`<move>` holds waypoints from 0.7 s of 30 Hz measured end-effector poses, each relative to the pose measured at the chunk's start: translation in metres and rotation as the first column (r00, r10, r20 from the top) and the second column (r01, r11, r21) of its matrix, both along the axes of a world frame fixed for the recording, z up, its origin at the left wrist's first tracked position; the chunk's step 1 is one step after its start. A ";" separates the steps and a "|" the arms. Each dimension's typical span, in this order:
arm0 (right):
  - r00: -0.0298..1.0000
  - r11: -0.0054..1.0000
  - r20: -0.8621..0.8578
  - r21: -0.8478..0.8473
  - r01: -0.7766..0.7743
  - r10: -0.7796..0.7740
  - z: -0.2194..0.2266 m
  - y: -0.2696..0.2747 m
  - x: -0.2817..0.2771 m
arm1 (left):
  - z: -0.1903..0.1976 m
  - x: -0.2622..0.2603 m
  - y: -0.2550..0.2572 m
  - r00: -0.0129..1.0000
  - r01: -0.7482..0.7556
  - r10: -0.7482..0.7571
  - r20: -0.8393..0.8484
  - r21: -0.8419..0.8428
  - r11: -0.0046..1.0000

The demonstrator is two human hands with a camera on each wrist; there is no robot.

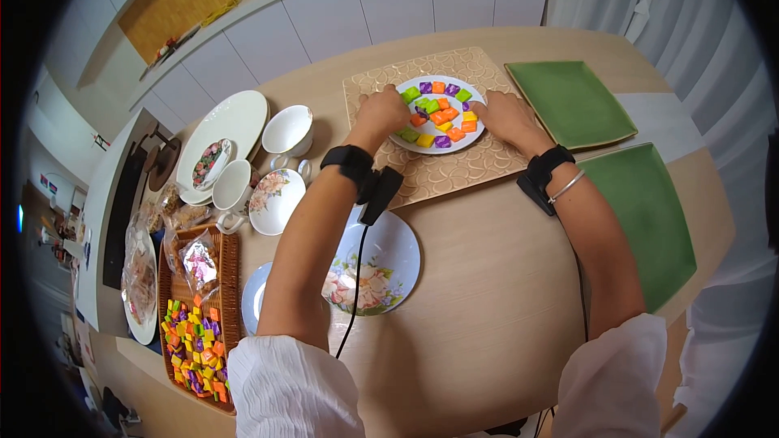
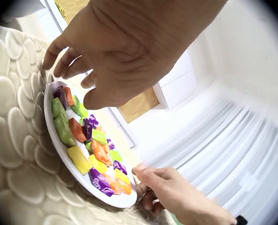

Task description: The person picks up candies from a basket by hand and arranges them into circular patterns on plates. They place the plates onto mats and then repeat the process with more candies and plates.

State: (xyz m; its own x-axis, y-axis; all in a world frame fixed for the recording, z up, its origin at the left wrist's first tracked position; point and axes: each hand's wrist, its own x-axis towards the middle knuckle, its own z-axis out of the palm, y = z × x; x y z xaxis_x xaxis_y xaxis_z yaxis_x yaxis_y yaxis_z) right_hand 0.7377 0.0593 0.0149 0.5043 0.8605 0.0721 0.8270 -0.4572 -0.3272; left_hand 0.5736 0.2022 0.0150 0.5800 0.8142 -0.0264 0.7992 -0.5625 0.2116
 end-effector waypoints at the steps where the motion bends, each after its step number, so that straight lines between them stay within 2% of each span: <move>1: 1.000 1.000 0.021 -0.004 -0.002 0.002 0.006 -0.005 -0.001 | 0.001 -0.004 0.000 0.994 -0.011 0.009 0.109 0.018 1.000; 3: 0.996 0.993 0.073 0.105 -0.056 0.048 0.012 -0.023 0.006 | 0.007 -0.023 -0.007 0.948 -0.041 0.027 0.318 0.040 0.998; 5: 0.992 0.975 0.090 0.195 -0.103 0.087 0.027 -0.050 0.006 | 0.026 -0.059 -0.034 0.885 0.097 -0.127 0.448 0.090 0.991; 7: 0.983 0.954 -0.013 0.244 -0.174 0.182 0.033 -0.080 0.001 | 0.048 -0.098 -0.089 0.814 0.211 -0.259 0.519 0.151 0.966; 9: 0.942 0.916 -0.111 0.291 -0.274 0.317 0.027 -0.109 -0.013 | 0.056 -0.136 -0.151 0.770 0.280 -0.354 0.531 0.216 0.935; 10: 0.904 0.894 -0.180 0.312 -0.321 0.387 0.022 -0.121 -0.022 | 0.062 -0.151 -0.189 0.777 0.317 -0.325 0.540 0.112 0.942; 11: 0.885 0.892 -0.187 0.247 -0.378 0.427 0.017 -0.134 -0.034 | 0.065 -0.161 -0.223 0.786 0.347 -0.292 0.545 0.001 0.938; 13: 0.828 0.858 -0.227 0.115 -0.501 0.513 0.007 -0.152 -0.059 | 0.062 -0.170 -0.271 0.737 0.561 -0.363 0.571 -0.216 0.799; 15: 0.785 0.840 -0.310 0.113 -0.530 0.537 -0.004 -0.159 -0.081 | 0.045 -0.177 -0.308 0.725 0.619 -0.398 0.562 -0.278 0.735; 18: 0.723 0.855 -0.470 0.162 -0.493 0.506 -0.020 -0.156 -0.112 | 0.028 -0.194 -0.336 0.764 0.596 -0.437 0.475 -0.260 0.760; 21: 0.678 0.913 -0.618 0.198 -0.356 0.398 -0.029 -0.139 -0.135 | 0.019 -0.224 -0.345 0.822 0.509 -0.425 0.378 -0.156 0.847</move>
State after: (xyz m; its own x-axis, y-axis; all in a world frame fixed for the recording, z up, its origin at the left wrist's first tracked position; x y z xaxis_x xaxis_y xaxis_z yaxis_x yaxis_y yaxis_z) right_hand 0.6030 -0.0800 -0.0140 0.0814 0.9929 -0.0869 0.5127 -0.1165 -0.8506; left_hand 0.3494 -0.1427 0.0338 0.8981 0.4345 0.0685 0.3173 -0.7479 0.5831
